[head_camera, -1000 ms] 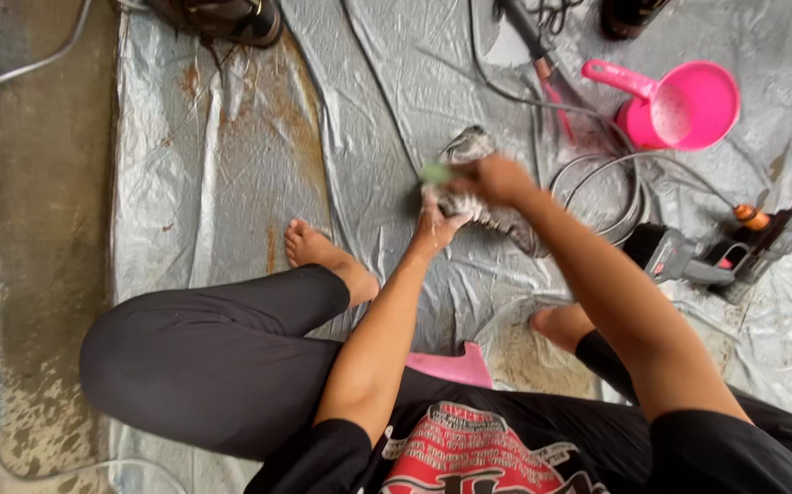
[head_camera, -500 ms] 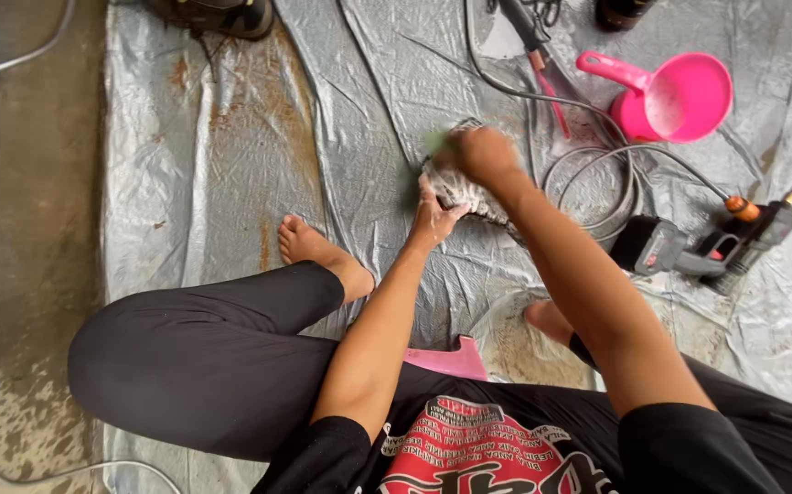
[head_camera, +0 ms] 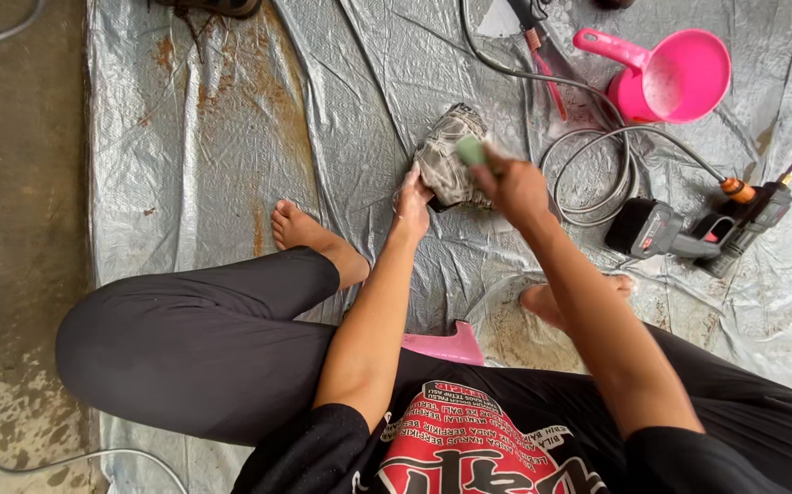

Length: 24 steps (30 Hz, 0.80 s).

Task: The person scrubs a shoe with a green sponge and then uses a brush to clean the interior and exterior surfaces. They also use a pink scoop to pour water onto the shoe during the cleaning process.

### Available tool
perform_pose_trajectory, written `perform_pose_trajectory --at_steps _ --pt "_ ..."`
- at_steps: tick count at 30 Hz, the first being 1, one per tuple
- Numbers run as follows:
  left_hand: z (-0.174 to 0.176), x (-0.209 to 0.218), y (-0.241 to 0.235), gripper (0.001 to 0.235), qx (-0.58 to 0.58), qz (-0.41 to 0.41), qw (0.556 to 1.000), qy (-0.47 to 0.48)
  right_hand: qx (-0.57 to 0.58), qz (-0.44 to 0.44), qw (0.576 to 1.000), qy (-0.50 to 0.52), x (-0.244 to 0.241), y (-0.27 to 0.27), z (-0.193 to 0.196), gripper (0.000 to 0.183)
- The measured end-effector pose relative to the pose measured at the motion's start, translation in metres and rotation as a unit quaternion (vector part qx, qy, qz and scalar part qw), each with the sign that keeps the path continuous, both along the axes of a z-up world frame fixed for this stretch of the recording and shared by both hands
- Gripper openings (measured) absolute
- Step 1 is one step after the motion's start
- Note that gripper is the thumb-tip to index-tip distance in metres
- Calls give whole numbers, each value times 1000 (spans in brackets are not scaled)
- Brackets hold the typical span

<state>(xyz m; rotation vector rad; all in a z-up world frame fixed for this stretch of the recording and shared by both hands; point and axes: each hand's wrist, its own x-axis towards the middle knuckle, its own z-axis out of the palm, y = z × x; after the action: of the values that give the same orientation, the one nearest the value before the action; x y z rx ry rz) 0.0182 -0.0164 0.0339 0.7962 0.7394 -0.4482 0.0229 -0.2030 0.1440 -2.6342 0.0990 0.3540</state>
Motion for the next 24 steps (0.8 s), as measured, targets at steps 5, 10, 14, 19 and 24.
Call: perform_pose_trajectory --at_steps 5,10,14,19,24 --pt "-74 11 -5 32 68 57 996 23 3 14 999 33 -30 41 7 50" --pt "-78 3 -16 25 81 112 988 62 -78 -44 996 1 -34 6 -3 49" --pt "-68 11 -31 44 68 187 978 62 -3 -74 997 36 -51 21 1 57" --pt "-70 -9 -30 43 -3 280 958 65 -65 -36 997 32 -45 -4 28 50" --pt "-45 -20 -24 43 137 74 988 3 82 -338 935 -65 -56 -21 -25 55"
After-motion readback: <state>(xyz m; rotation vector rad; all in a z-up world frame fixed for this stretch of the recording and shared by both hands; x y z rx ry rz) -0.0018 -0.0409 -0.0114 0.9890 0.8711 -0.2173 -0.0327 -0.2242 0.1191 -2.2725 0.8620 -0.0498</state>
